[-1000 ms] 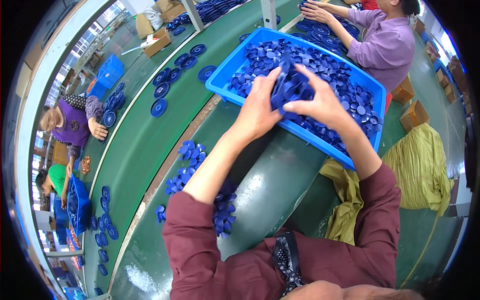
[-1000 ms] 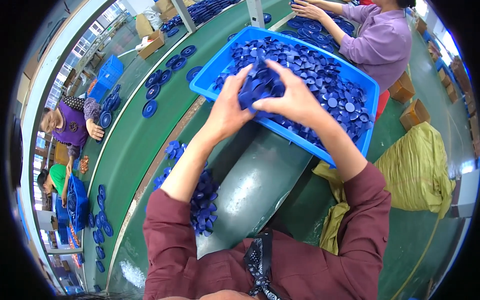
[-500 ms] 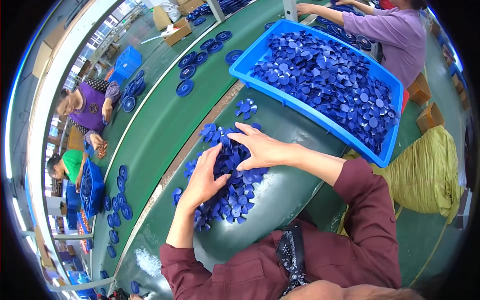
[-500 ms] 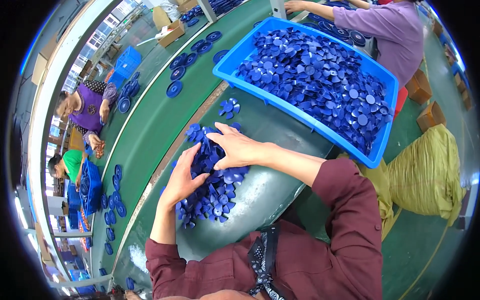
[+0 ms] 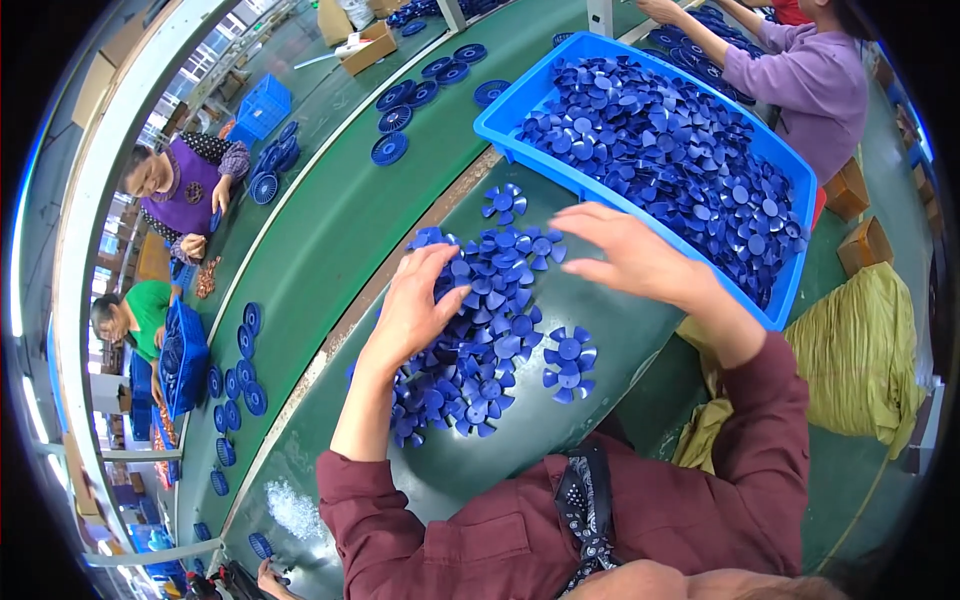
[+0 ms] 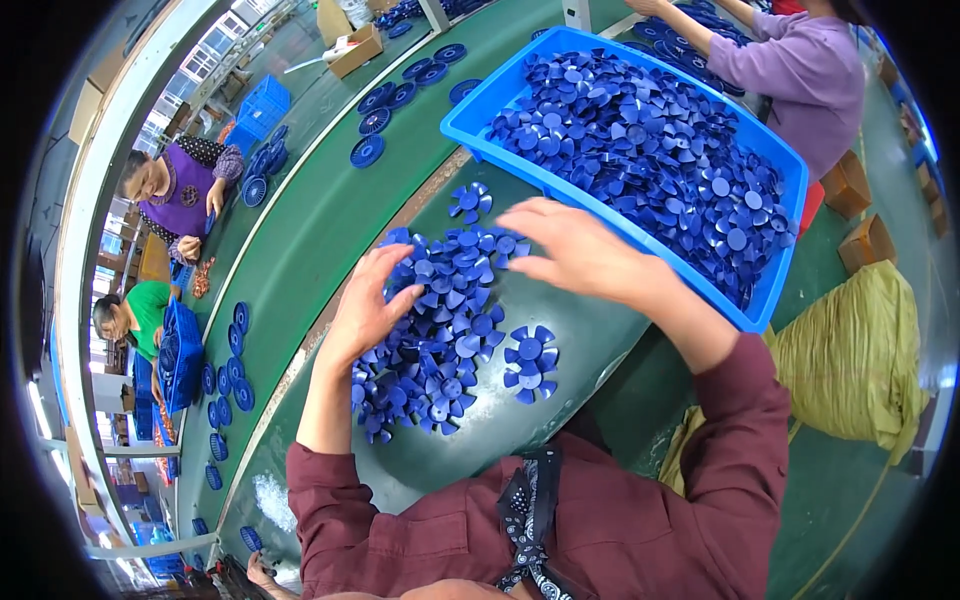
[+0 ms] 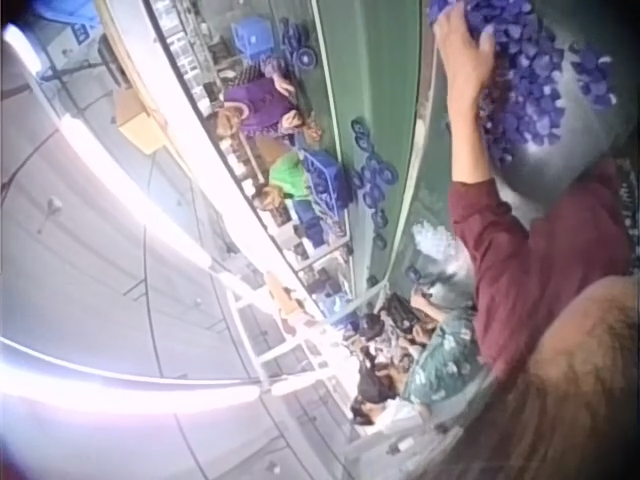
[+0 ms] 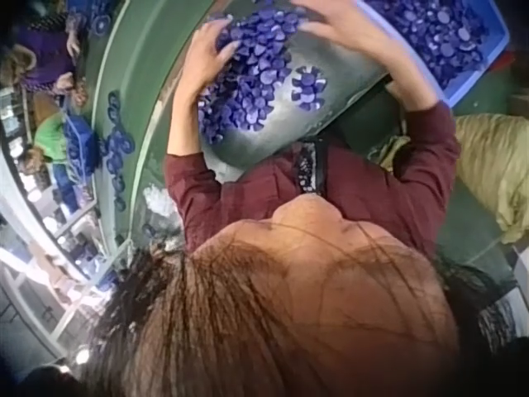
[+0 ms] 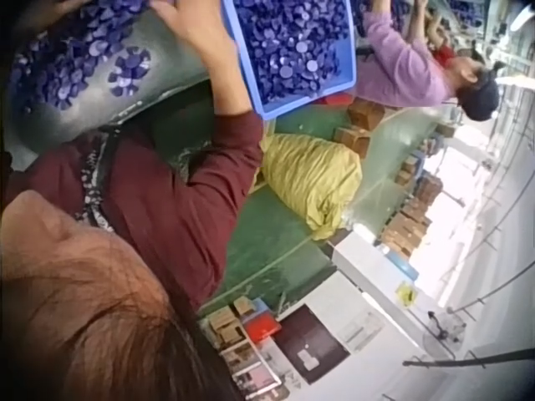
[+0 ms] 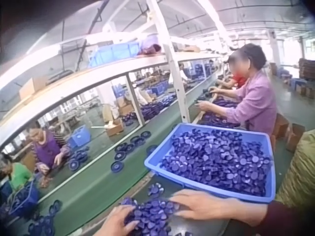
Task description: The person assembles blue petal-shaped plastic pieces onto circular blue bases by hand, attaching the petals to the bases at an industrial assembly line.
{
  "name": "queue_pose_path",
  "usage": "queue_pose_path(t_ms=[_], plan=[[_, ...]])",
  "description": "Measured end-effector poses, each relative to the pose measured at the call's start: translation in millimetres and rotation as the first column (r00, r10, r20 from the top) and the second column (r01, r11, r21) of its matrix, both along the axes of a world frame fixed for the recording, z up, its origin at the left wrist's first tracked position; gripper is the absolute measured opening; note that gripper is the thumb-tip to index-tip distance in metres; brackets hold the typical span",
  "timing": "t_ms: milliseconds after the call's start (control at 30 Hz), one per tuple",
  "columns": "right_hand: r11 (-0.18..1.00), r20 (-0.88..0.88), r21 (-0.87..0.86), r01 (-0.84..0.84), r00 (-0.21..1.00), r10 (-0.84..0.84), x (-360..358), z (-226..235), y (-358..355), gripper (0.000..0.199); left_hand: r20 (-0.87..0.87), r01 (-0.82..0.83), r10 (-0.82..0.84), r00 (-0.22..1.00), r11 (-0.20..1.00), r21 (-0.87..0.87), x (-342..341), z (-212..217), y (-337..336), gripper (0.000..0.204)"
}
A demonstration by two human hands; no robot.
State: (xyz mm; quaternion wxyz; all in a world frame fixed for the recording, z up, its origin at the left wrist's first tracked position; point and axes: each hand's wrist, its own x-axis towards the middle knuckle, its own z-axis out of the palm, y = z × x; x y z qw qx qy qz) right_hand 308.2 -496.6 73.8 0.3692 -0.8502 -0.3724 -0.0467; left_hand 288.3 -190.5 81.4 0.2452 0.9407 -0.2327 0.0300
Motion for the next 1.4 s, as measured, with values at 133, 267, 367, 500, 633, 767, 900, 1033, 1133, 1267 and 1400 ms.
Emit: queue_pose_path(t_ms=[133,267,367,500,633,767,900,1033,1133,1267,1400], plan=[[0.939,0.080,-0.107,0.327,0.944,-0.320,-18.4,6.6,-85.9,0.052,0.016,0.023,-0.023,1.000,1.000,-0.020,31.5,9.6,-24.5,0.049],[0.776,0.067,-0.300,0.555,0.824,-0.563,-25.7,-8.7,-172.3,0.072,0.008,0.211,-0.212,0.977,0.965,-0.158,76.9,-2.6,-96.5,0.060],[0.780,-0.051,-0.377,0.499,0.830,-0.556,-18.9,-24.8,-184.8,0.093,0.102,0.257,-0.253,0.962,0.966,-0.021,110.0,-16.0,-156.4,0.074],[0.778,-0.041,-0.432,0.456,0.852,-0.522,5.5,-39.9,-161.8,0.107,-0.265,0.243,-0.178,0.948,0.941,0.237,144.4,-25.0,-211.9,0.103],[0.699,-0.071,-0.531,0.479,0.797,-0.600,27.6,-34.1,-140.5,0.113,-0.332,0.287,-0.212,0.919,0.938,0.195,155.6,-40.6,-235.8,0.118],[0.709,-0.102,-0.494,0.503,0.776,-0.622,43.0,-33.3,-143.8,0.110,-0.283,0.283,-0.294,0.913,0.956,-0.081,163.9,-55.8,-248.9,0.110],[0.801,-0.163,-0.256,0.541,0.793,-0.587,50.6,-40.3,-148.0,0.102,-0.380,0.171,-0.398,0.835,0.844,-0.509,167.6,-62.3,-254.4,0.094],[0.845,-0.288,-0.037,0.534,0.804,-0.521,49.6,-44.5,-153.4,0.098,-0.465,0.007,-0.424,0.777,0.745,-0.667,149.6,-51.2,-264.3,0.080],[0.846,-0.365,0.015,0.533,0.791,-0.491,48.1,-40.6,-146.7,0.095,-0.509,-0.051,-0.415,0.754,0.736,-0.676,143.7,-40.8,-263.5,0.070],[0.832,-0.345,0.023,0.555,0.785,-0.514,40.8,-21.7,-128.5,0.091,-0.246,0.126,-0.392,0.887,0.716,-0.686,142.2,-41.2,-252.2,0.063],[0.844,-0.117,0.105,0.526,0.849,-0.515,33.4,-9.8,-111.7,0.087,-0.133,0.172,-0.362,0.923,0.695,-0.698,124.2,-8.0,-229.2,0.058]])
